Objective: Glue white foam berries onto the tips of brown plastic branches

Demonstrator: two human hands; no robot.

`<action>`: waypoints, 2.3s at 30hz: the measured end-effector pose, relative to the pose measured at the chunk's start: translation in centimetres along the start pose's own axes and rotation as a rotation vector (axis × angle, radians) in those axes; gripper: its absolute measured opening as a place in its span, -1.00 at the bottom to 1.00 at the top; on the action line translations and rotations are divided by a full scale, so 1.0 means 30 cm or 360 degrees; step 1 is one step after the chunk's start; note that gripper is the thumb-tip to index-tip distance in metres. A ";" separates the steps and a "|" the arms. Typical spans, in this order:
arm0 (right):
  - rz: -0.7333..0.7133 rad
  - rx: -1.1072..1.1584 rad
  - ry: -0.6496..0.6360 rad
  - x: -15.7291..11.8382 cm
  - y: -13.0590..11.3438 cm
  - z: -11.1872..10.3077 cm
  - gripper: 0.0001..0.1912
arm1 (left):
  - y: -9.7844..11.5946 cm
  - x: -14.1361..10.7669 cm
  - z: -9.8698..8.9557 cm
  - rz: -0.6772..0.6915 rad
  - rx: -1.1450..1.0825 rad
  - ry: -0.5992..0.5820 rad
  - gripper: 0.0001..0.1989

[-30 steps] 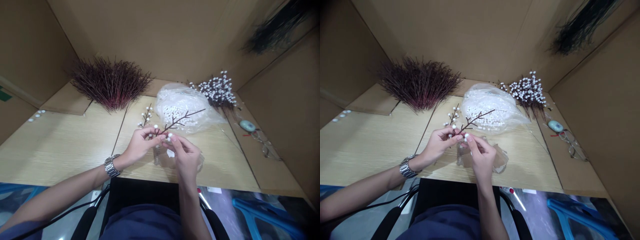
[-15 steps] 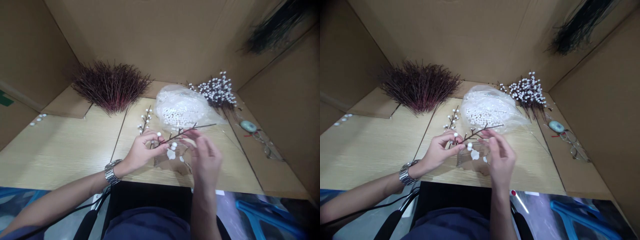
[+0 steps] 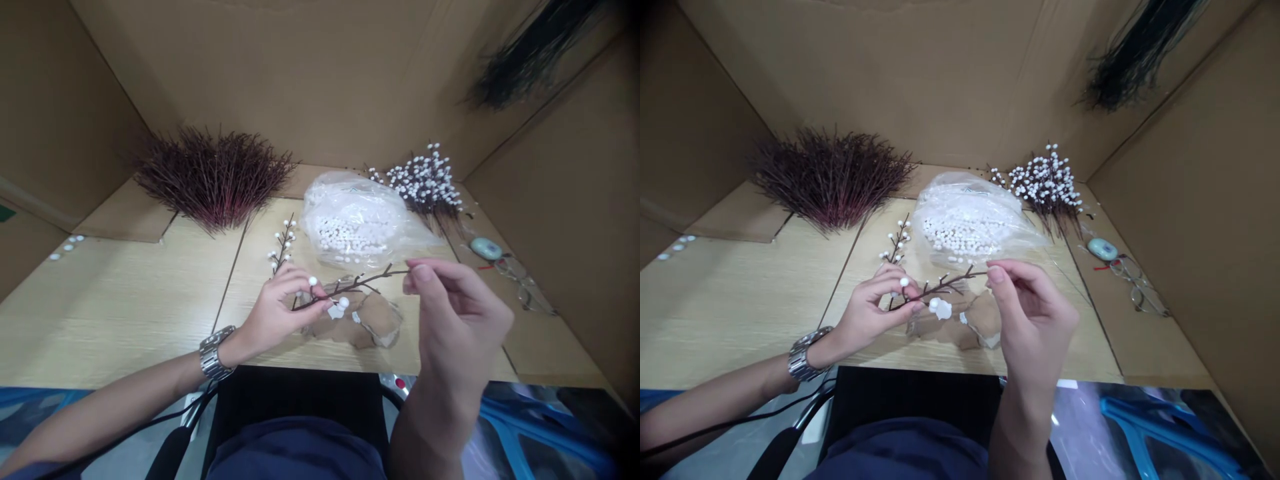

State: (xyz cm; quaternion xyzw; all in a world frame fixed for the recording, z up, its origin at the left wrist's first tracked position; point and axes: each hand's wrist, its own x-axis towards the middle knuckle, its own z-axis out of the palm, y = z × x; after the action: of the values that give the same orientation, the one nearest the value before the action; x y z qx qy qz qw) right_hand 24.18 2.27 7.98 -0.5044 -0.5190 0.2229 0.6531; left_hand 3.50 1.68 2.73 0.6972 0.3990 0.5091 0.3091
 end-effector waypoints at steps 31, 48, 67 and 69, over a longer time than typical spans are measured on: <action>0.0292 0.0763 0.0003 -0.039 0.137 -0.041 -0.88 | -0.030 0.021 -0.049 -0.0095 -0.0145 -0.0168 -0.70; 0.0509 0.0810 -0.0055 -0.108 0.235 -0.017 -0.90 | -0.044 0.019 -0.041 -0.0153 -0.0074 -0.0124 -0.57; 0.0529 0.0723 -0.0170 -0.127 0.248 -0.014 -0.89 | -0.081 0.032 -0.035 -0.0145 -0.0076 -0.0078 -0.83; 0.0526 0.0731 -0.0184 -0.127 0.246 -0.014 -0.89 | -0.078 0.027 -0.033 -0.0200 -0.0068 -0.0073 -0.65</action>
State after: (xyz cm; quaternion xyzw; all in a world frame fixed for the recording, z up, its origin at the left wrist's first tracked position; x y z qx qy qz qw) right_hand 24.90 1.89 -0.30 -0.4074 -0.4021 0.4665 0.6743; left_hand 2.11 3.56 1.44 0.6755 0.4238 0.4810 0.3644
